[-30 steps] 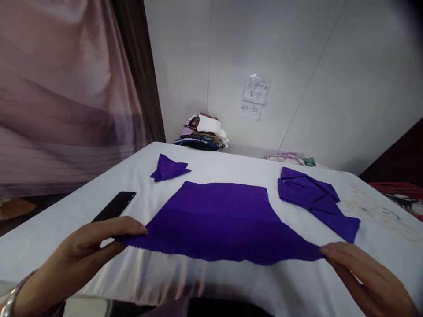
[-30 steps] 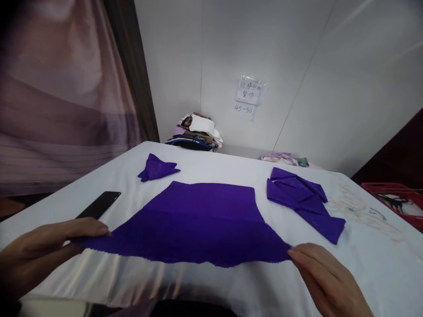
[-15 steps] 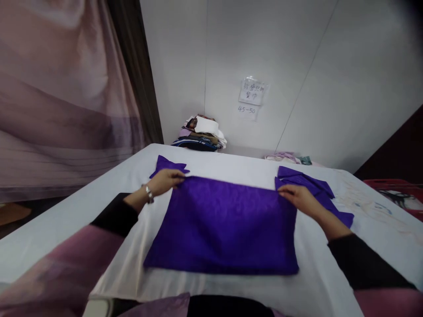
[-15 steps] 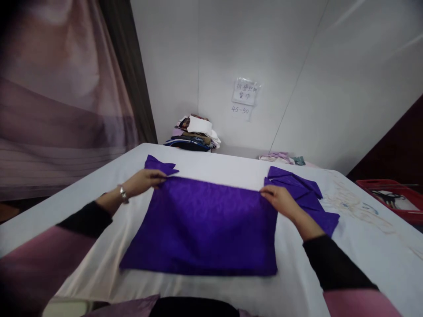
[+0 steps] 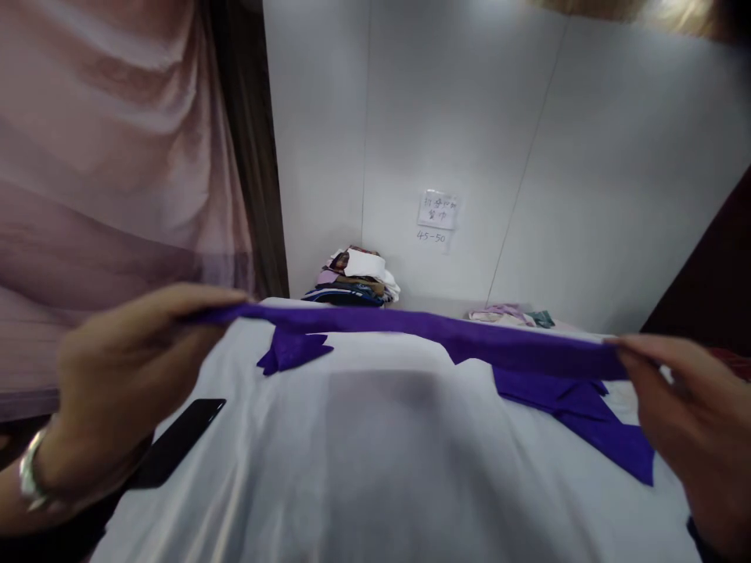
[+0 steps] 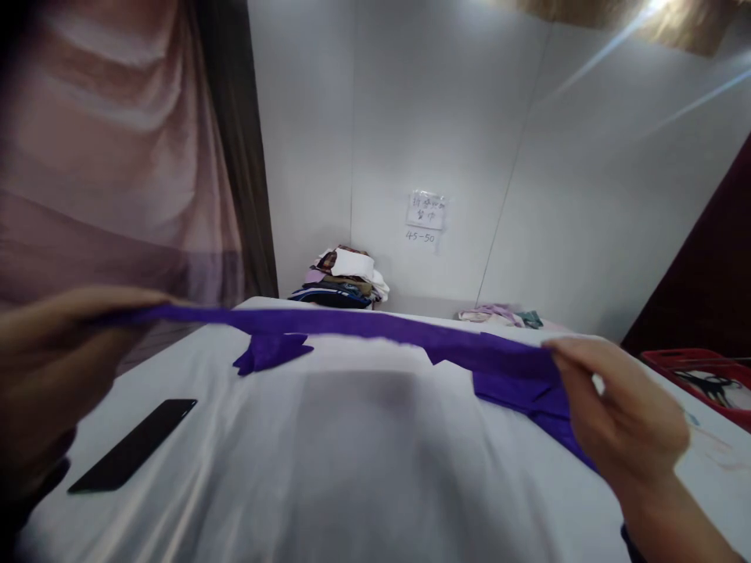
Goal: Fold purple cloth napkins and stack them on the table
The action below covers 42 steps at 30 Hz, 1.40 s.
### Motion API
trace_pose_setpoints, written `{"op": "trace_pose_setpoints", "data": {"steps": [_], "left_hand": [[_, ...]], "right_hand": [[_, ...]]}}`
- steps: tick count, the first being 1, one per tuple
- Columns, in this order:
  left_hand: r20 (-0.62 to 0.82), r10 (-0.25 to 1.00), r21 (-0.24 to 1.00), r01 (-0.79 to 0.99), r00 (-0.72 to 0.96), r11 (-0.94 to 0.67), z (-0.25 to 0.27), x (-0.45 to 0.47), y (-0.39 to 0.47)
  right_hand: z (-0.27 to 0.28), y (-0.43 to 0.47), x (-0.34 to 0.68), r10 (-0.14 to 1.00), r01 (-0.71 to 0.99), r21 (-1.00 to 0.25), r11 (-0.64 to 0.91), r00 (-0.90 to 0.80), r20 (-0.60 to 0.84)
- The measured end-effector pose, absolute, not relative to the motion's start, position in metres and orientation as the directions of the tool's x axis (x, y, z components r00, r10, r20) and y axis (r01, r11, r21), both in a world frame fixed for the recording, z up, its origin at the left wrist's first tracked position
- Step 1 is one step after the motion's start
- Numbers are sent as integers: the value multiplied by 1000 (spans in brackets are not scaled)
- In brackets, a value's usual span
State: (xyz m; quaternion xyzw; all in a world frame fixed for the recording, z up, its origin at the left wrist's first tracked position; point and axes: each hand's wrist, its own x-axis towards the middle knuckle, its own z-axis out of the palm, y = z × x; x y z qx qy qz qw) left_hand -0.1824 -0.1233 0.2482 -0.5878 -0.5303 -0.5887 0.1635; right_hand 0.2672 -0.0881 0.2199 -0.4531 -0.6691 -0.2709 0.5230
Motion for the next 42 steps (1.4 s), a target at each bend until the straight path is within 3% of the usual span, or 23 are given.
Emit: {"op": "trace_pose_setpoints", "data": {"steps": [3,7,11,16,23,29,42], "left_hand": [[744,655,470,800,-131,-374,194,-205,-134],[429,900,665,703,-82,-253,144,-213,-147],[147,987,790,609,-69,-75,112,-208,-160],[-69,996,818,568,-47,84,86,-209,-170],[-173,984,810,573,38,120,77,-205,-128],[-179,984,779,611,1,141,57,-204,-53],[-35,976,655,733,-216,186,-6,-212,39]], "right_hand": [[167,-98,278,460,837,-92,539,-201,865],[103,-110,288,575,727,-142,672,-391,719],[68,-128,286,696,692,-283,665,-436,570],[69,-142,284,840,696,-476,537,-395,371],[66,-93,283,934,716,-601,354,-295,199],[37,-7,272,959,695,-662,282,-207,191],[-21,108,237,976,776,-597,202,-107,192]]}}
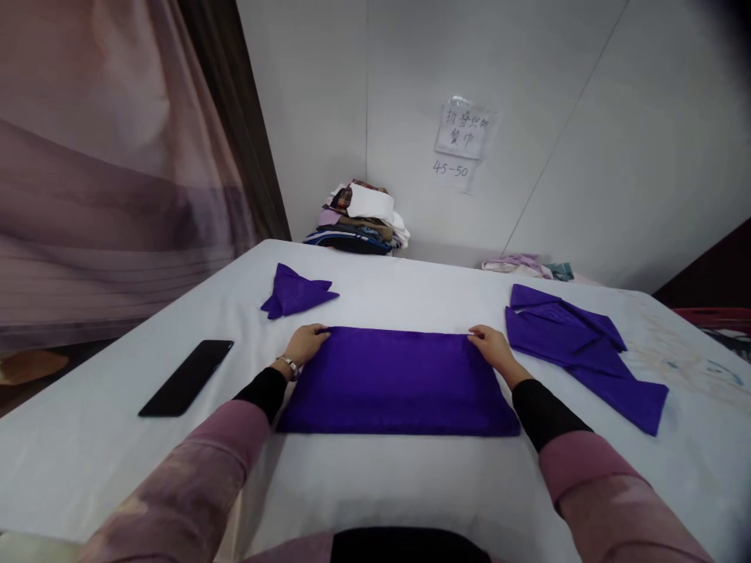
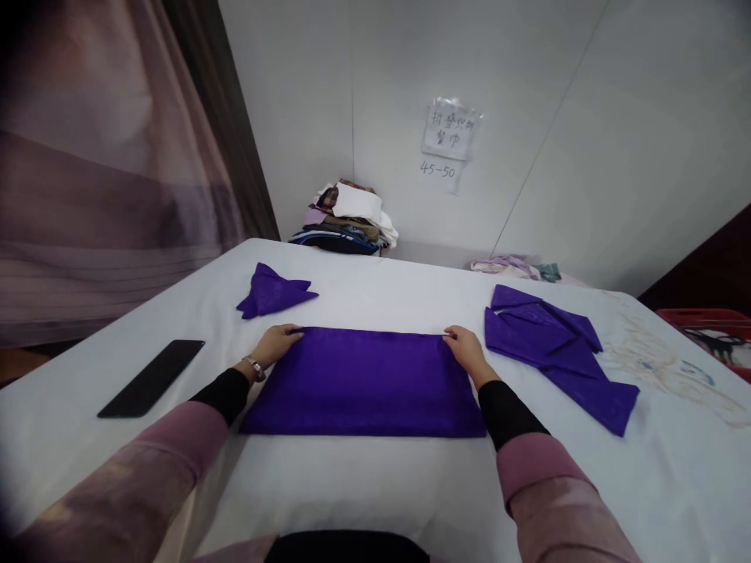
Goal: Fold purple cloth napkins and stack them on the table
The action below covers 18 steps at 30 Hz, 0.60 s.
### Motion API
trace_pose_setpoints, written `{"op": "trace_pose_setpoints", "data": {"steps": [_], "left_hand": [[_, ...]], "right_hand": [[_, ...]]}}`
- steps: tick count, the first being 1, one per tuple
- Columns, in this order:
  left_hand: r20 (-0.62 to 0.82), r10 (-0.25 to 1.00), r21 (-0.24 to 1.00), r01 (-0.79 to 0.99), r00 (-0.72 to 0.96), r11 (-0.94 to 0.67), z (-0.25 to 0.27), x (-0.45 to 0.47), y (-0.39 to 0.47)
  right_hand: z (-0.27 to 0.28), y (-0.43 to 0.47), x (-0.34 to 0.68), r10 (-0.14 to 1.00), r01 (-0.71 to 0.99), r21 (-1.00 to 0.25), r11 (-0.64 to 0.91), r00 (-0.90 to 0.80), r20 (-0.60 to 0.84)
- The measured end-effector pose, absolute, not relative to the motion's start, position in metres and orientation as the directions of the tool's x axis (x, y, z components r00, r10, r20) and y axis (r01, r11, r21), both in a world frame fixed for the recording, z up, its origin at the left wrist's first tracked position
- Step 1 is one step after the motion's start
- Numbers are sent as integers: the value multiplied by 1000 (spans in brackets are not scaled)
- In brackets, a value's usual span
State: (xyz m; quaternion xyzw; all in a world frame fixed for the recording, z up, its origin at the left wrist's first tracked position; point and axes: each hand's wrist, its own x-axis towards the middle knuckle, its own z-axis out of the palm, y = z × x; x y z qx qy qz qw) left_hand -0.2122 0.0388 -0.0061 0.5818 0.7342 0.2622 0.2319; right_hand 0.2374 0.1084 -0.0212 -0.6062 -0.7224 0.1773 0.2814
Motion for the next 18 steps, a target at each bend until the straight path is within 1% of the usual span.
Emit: {"op": "trace_pose_setpoints", "data": {"steps": [6,11,14,18], "left_hand": [[20,960,579,787,-278,216,-11,-208,39],[49,945,536,807,-323,248,-11,-208,35],[61,934,535,802,-352,268,-11,-210,36],[40,931,555,783,-362,281,-10,-211,38]], "right_hand": [[-34,112,237,978,786,-595,168,-60,198],[-40,105,244,983,781,-616,98,22,184],[-41,102,245,983,773,-632,59,65,171],[-42,103,242,980,771,-637,14,115,161]]}}
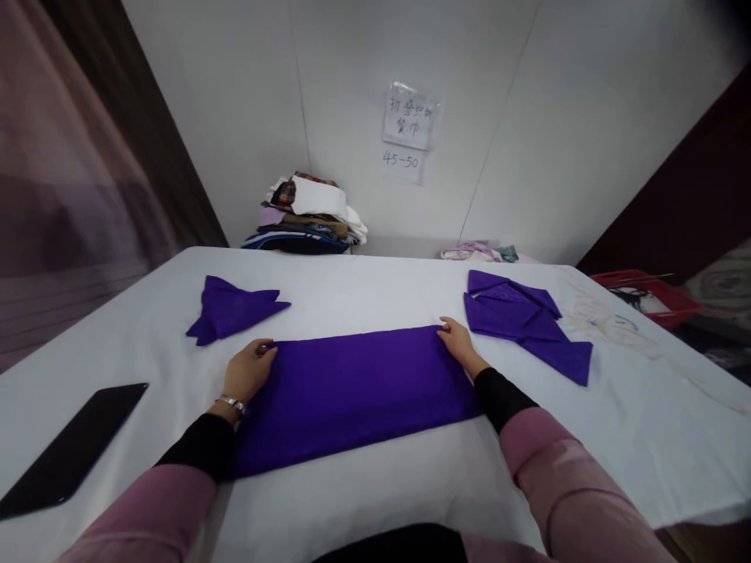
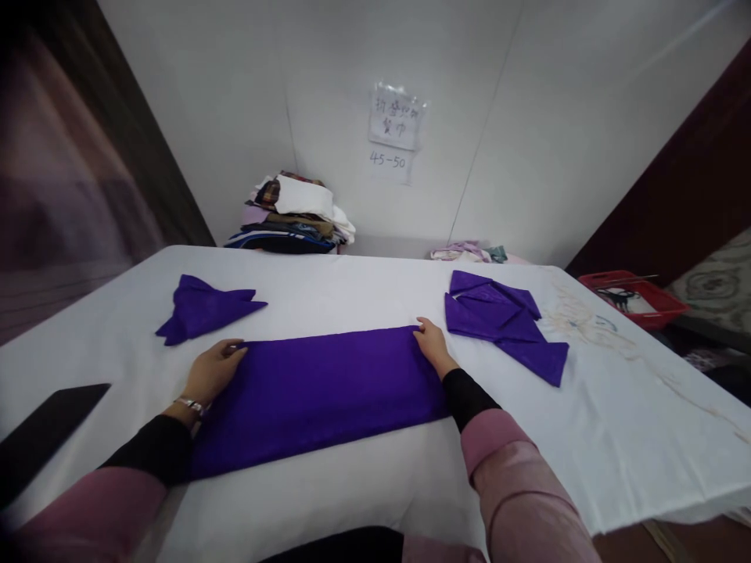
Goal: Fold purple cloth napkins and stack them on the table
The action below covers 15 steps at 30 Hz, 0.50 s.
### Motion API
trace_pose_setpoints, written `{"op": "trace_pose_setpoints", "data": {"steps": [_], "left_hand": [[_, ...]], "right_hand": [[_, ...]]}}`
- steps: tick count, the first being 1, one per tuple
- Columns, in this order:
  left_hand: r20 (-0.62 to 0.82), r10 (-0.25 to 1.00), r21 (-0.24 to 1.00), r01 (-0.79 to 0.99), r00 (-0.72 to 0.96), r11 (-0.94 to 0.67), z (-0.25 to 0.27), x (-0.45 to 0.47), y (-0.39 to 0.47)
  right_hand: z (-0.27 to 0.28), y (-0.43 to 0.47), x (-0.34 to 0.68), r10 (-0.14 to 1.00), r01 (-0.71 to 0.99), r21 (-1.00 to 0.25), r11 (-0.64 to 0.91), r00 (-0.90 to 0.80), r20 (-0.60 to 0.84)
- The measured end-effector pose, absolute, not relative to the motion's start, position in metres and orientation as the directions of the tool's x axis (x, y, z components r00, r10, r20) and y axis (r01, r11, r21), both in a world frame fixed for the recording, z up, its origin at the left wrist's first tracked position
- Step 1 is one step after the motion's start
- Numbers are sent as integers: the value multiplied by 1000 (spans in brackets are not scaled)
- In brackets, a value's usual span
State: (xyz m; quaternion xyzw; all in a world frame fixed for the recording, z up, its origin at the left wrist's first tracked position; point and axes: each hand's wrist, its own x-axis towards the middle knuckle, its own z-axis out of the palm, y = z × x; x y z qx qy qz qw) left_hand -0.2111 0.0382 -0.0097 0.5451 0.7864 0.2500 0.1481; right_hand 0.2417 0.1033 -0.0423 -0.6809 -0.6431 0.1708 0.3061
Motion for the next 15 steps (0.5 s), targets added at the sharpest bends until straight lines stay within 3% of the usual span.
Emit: {"op": "trace_pose_setpoints", "data": {"steps": [7,15], "left_hand": [[27,926,540,785,-376,303,-13,-209,41],[193,920,450,864,-340,224,-10,-213,37]], "right_hand": [[-39,106,235,977,807,-589,-43,159,146],[-20,100,233,980,858,-512,-21,120,161]]}}
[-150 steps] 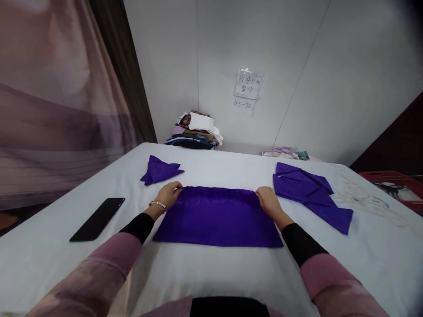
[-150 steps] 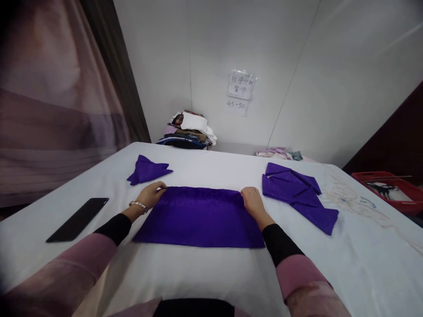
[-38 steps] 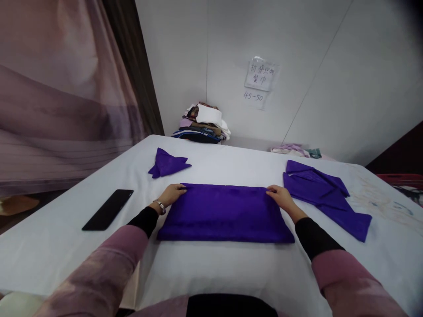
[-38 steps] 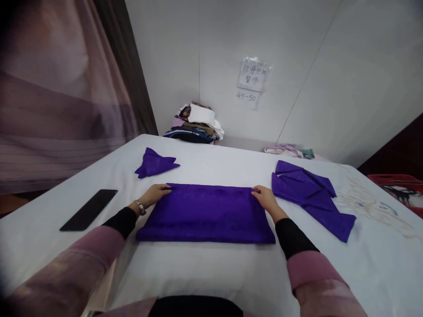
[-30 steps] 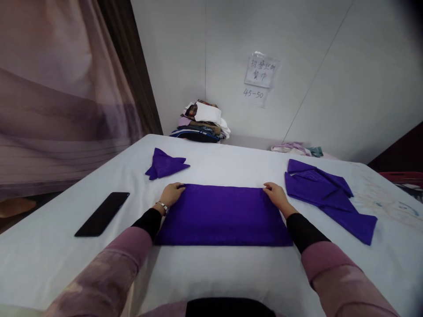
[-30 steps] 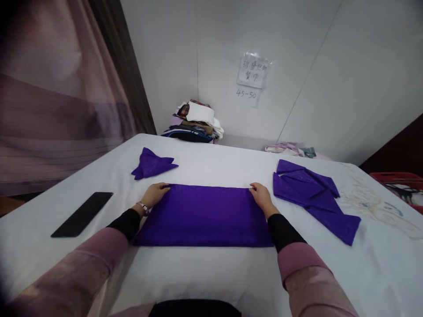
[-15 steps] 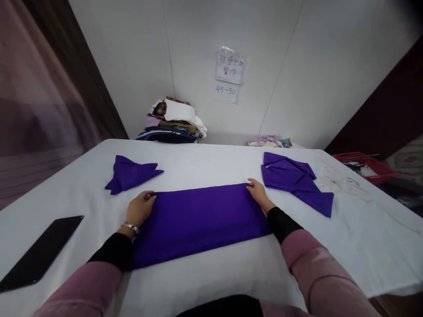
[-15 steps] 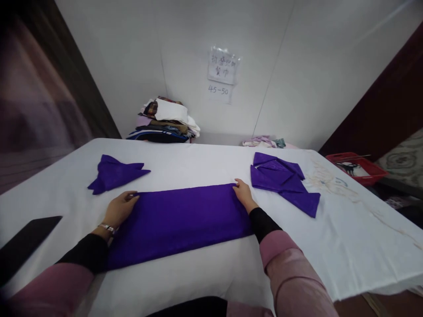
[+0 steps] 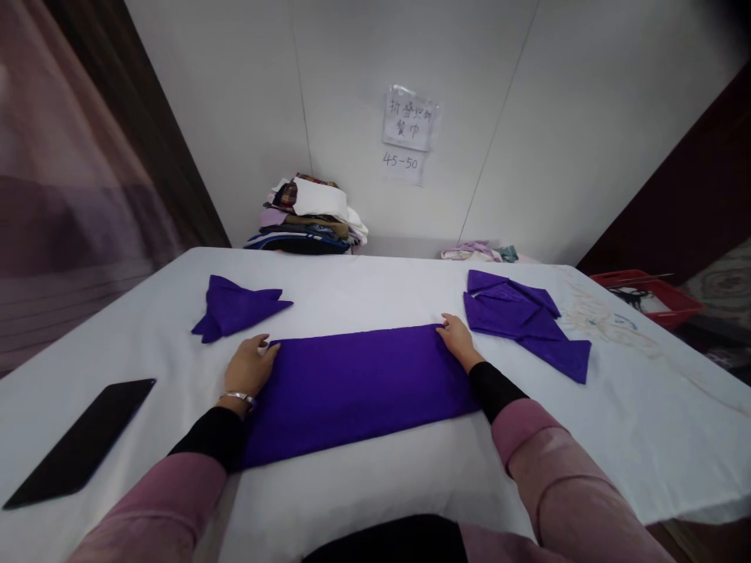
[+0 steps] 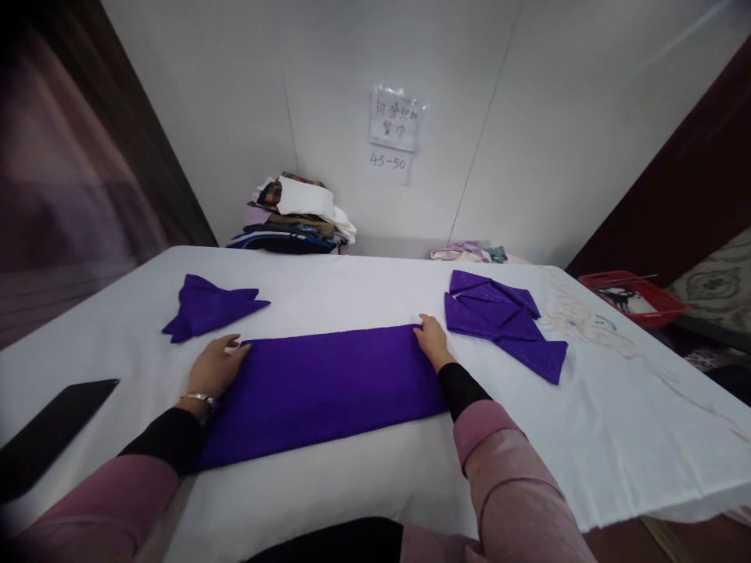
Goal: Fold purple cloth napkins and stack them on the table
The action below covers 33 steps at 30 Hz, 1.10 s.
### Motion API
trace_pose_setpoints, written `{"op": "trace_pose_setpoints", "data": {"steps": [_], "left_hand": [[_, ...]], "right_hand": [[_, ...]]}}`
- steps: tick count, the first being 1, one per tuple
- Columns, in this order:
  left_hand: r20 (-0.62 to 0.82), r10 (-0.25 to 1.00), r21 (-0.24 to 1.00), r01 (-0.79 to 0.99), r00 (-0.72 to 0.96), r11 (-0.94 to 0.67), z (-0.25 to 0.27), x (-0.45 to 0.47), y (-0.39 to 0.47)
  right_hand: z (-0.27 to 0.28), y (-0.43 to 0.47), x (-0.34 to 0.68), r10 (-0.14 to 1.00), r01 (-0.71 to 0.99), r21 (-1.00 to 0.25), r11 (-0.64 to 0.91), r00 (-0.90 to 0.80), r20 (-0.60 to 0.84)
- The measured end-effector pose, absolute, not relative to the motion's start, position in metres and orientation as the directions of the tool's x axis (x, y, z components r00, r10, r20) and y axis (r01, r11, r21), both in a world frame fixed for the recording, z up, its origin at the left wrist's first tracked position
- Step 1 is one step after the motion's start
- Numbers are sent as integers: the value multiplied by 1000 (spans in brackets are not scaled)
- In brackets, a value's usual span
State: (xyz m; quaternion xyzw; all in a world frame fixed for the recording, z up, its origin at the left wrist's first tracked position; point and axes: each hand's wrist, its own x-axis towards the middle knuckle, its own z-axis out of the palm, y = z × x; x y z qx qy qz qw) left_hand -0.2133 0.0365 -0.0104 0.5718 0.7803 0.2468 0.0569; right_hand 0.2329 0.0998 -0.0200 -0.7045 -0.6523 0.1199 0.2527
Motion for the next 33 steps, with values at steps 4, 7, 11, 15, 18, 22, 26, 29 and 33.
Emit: {"op": "trace_pose_setpoints", "data": {"steps": [4,7,11,15,18,22,26,29,33], "left_hand": [[321,932,425,905,-167,16,-8,-189,-2],[309,928,321,897,205,-305,-14,-149,-45],[233,885,157,882,404,-444,-33,-108,-81],[167,902,85,906,398,-415,-49,-102,-80],[133,923,86,923,362,-374,-49,-102,-75],[85,940,119,934,329,-338,-44,-98,-75],[59,948,165,933,314,-319,-43,-97,-75],[56,957,232,928,285,-290,-40,-100,-72],[111,974,248,943,198,-221,-27,-112,-61]], "right_hand": [[-8,61,200,966,852,-492,177,-56,251],[-3,4,145,889,744,-488,457,-370,268],[-2,-58,72,755,620,-481,620,-639,150],[-9,-68,56,759,653,-462,600,-647,72],[-19,-60,94,821,753,-387,533,-570,21],[-31,-58,189,957,934,-239,266,-285,-48],[-37,-70,259,1000,993,-118,-9,5,-28],[-31,-75,257,998,992,-125,-27,33,52],[-11,-67,198,972,949,-216,231,-215,95]]}}
